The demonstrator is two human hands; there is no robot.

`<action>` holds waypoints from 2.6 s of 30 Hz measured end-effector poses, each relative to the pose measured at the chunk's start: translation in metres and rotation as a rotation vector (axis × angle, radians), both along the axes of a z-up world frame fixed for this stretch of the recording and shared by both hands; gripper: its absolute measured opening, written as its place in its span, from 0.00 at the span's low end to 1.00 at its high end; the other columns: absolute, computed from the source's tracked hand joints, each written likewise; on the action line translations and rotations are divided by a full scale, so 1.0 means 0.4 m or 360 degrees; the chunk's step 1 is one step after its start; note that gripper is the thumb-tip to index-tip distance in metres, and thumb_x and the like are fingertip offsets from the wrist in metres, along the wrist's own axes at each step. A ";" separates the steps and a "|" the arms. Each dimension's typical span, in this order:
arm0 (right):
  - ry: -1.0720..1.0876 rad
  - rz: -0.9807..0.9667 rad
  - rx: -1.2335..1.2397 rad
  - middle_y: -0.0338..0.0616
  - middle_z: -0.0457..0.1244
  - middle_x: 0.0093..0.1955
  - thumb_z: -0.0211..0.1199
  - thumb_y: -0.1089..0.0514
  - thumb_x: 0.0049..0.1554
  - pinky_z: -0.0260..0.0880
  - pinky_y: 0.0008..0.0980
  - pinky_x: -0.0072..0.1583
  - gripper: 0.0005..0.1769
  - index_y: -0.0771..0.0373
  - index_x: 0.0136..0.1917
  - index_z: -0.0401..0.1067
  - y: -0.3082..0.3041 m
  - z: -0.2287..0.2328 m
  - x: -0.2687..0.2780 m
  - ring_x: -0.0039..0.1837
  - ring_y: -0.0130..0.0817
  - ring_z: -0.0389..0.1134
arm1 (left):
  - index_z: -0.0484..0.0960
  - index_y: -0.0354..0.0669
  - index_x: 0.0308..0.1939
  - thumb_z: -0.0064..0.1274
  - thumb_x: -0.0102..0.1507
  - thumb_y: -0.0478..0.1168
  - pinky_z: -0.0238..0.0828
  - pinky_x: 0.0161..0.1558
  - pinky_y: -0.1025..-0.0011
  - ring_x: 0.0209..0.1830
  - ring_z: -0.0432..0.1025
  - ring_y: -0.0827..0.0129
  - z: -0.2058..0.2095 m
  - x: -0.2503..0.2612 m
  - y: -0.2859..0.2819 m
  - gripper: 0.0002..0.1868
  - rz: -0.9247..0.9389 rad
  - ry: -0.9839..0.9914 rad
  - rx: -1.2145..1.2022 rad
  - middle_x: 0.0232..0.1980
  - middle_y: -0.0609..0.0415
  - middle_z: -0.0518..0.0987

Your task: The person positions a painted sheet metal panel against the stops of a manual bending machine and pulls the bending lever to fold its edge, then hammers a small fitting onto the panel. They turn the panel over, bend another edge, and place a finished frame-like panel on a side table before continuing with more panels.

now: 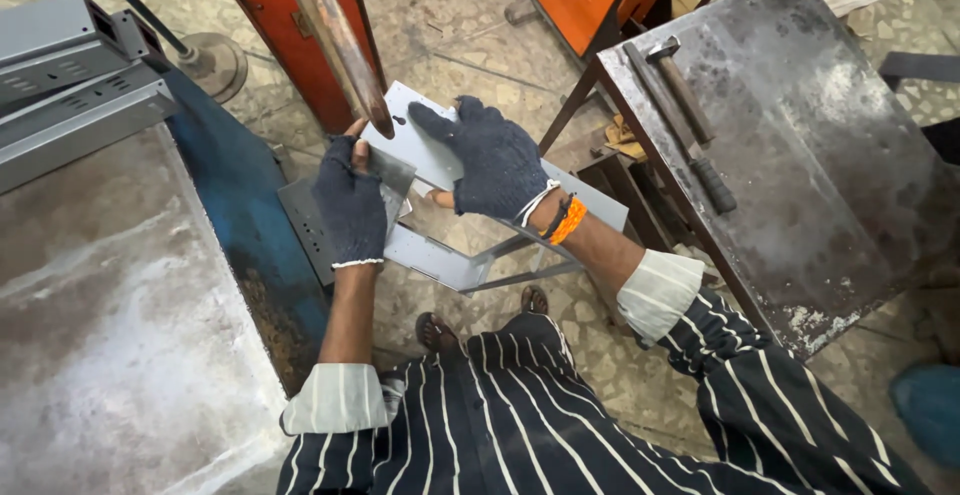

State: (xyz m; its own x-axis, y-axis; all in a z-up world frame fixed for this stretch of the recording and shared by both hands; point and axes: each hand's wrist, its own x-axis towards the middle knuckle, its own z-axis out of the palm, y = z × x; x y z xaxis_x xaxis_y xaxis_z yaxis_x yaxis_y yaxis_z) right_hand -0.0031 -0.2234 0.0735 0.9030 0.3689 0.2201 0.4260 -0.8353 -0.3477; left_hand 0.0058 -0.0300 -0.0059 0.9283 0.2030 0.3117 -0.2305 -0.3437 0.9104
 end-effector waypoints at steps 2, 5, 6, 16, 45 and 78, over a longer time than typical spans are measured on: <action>0.0020 0.0003 0.0003 0.59 0.61 0.57 0.77 0.39 0.39 0.70 0.48 0.53 0.56 0.48 0.77 0.61 -0.001 0.000 0.002 0.54 0.54 0.67 | 0.81 0.40 0.61 0.44 0.75 0.44 0.71 0.54 0.68 0.50 0.77 0.68 -0.003 -0.001 0.008 0.16 -0.0044 0.0007 -0.0016 0.50 0.46 0.84; 0.0026 0.0014 0.0012 0.58 0.61 0.56 0.77 0.40 0.39 0.70 0.48 0.53 0.55 0.49 0.77 0.61 -0.003 -0.002 0.004 0.54 0.54 0.67 | 0.81 0.40 0.60 0.43 0.76 0.43 0.71 0.56 0.68 0.51 0.77 0.66 -0.017 -0.002 0.020 0.16 -0.0107 0.0011 -0.0071 0.50 0.46 0.84; 0.0008 0.0025 0.0014 0.58 0.61 0.56 0.77 0.40 0.39 0.70 0.48 0.53 0.55 0.49 0.77 0.61 -0.004 -0.004 0.005 0.54 0.54 0.67 | 0.80 0.39 0.61 0.42 0.76 0.43 0.70 0.56 0.68 0.51 0.77 0.66 -0.025 -0.002 0.024 0.17 -0.0125 0.0006 -0.0115 0.51 0.46 0.84; 0.0058 0.0001 0.0010 0.58 0.61 0.58 0.76 0.39 0.40 0.69 0.47 0.53 0.55 0.48 0.78 0.61 -0.001 0.005 0.002 0.54 0.53 0.67 | 0.79 0.38 0.63 0.44 0.74 0.41 0.72 0.54 0.67 0.52 0.78 0.65 -0.046 -0.006 -0.006 0.17 0.0063 -0.0059 -0.0074 0.54 0.45 0.84; 0.0092 -0.0026 -0.0008 0.60 0.60 0.60 0.78 0.41 0.36 0.68 0.49 0.55 0.57 0.47 0.77 0.61 0.007 0.020 -0.003 0.57 0.56 0.66 | 0.81 0.38 0.57 0.42 0.74 0.39 0.74 0.48 0.65 0.47 0.80 0.60 -0.001 -0.025 -0.021 0.14 0.0196 -0.0286 0.0106 0.46 0.44 0.83; 0.0091 -0.0033 -0.0150 0.65 0.58 0.67 0.78 0.41 0.34 0.70 0.50 0.56 0.59 0.43 0.78 0.59 0.007 0.023 0.007 0.59 0.59 0.67 | 0.69 0.36 0.63 0.59 0.60 0.28 0.74 0.43 0.74 0.40 0.77 0.73 0.019 0.031 -0.054 0.27 0.0142 0.0175 -0.0860 0.43 0.49 0.84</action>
State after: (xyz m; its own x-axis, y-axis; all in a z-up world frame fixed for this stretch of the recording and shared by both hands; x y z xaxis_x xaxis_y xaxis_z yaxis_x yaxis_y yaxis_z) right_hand -0.0005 -0.2205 0.0826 0.9207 0.3668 0.1330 0.3901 -0.8738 -0.2905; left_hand 0.0182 -0.0516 0.0016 0.9213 0.3864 0.0441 -0.1159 0.1645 0.9795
